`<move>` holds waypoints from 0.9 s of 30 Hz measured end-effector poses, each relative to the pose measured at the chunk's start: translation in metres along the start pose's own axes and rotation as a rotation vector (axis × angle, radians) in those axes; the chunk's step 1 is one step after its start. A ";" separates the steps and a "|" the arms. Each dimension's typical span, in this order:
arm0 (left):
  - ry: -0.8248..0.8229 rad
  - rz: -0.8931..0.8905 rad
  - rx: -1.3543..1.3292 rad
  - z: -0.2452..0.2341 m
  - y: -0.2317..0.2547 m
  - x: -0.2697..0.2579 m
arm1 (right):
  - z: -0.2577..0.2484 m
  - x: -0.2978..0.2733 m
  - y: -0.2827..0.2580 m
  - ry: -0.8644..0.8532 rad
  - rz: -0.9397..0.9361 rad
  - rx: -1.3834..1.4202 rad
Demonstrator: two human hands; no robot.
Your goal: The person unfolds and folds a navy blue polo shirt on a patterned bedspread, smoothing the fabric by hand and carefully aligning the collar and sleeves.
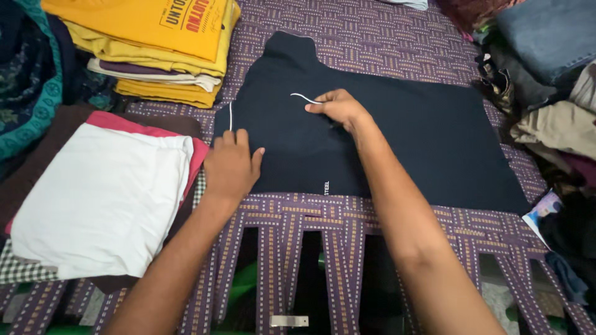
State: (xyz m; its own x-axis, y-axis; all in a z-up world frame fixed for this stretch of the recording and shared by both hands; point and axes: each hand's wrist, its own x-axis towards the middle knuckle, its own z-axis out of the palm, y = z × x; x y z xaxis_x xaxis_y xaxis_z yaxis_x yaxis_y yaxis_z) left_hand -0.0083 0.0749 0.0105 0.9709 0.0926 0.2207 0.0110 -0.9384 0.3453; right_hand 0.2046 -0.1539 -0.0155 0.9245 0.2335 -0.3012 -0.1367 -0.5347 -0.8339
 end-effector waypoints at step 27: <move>-0.377 0.270 0.226 0.066 -0.002 -0.006 | 0.048 0.001 0.008 -0.158 -0.924 -1.123</move>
State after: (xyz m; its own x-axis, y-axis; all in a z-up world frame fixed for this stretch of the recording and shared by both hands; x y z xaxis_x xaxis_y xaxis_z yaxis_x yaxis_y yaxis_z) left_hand 0.0015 0.0546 -0.0521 0.9646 -0.2502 -0.0837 -0.2410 -0.9647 0.1061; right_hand 0.1874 -0.1189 -0.0453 0.4697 0.8826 0.0214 0.8825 -0.4700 0.0152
